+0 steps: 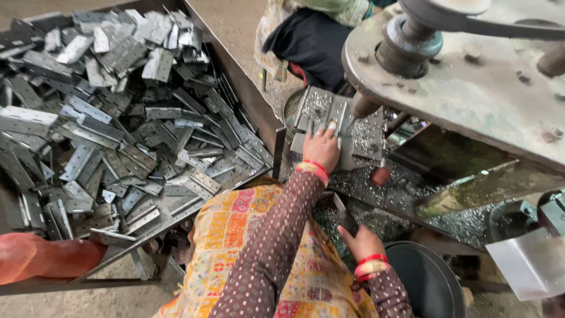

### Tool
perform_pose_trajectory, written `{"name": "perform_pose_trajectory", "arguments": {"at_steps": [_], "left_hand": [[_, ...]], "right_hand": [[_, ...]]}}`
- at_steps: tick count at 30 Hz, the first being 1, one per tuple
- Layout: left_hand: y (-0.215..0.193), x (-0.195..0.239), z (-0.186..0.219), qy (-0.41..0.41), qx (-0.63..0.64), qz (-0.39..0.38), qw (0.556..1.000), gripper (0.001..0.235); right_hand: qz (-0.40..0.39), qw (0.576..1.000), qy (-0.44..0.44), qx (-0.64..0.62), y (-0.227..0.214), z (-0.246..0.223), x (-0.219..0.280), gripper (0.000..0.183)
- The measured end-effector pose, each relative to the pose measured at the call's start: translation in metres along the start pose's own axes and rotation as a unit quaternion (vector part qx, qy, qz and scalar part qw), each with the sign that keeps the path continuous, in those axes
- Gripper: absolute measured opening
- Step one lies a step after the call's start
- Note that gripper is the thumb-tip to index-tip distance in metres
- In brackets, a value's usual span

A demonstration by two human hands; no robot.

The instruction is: The person picks up metal brackets from a tray, positions them individually under a drill press to create a hole, and then places the drilled items into a bucket.

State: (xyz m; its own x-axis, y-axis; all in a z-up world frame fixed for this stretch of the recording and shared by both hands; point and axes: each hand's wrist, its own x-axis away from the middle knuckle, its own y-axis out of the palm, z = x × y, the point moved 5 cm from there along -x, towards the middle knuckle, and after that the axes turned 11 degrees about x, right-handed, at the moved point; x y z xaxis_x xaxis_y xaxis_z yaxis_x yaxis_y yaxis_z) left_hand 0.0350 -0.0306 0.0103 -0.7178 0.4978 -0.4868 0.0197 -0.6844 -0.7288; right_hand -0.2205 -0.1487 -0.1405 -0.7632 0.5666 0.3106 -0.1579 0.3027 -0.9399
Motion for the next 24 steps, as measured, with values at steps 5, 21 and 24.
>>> {"name": "perform_pose_trajectory", "arguments": {"at_steps": [5, 21, 24], "left_hand": [[0.002, -0.014, 0.002, 0.008, 0.005, 0.028, 1.000, 0.017], [-0.102, 0.181, -0.206, -0.404, -0.152, 0.031, 0.901, 0.017], [-0.083, 0.203, -0.271, -0.555, -0.137, -0.005, 0.820, 0.035]], "right_hand": [[0.067, 0.997, 0.014, -0.024, 0.029, -0.007, 0.018, 0.067], [-0.103, 0.992, 0.068, 0.037, -0.031, 0.013, -0.006, 0.080], [-0.074, 0.995, 0.068, 0.028, -0.028, 0.012, -0.014, 0.083]]}}
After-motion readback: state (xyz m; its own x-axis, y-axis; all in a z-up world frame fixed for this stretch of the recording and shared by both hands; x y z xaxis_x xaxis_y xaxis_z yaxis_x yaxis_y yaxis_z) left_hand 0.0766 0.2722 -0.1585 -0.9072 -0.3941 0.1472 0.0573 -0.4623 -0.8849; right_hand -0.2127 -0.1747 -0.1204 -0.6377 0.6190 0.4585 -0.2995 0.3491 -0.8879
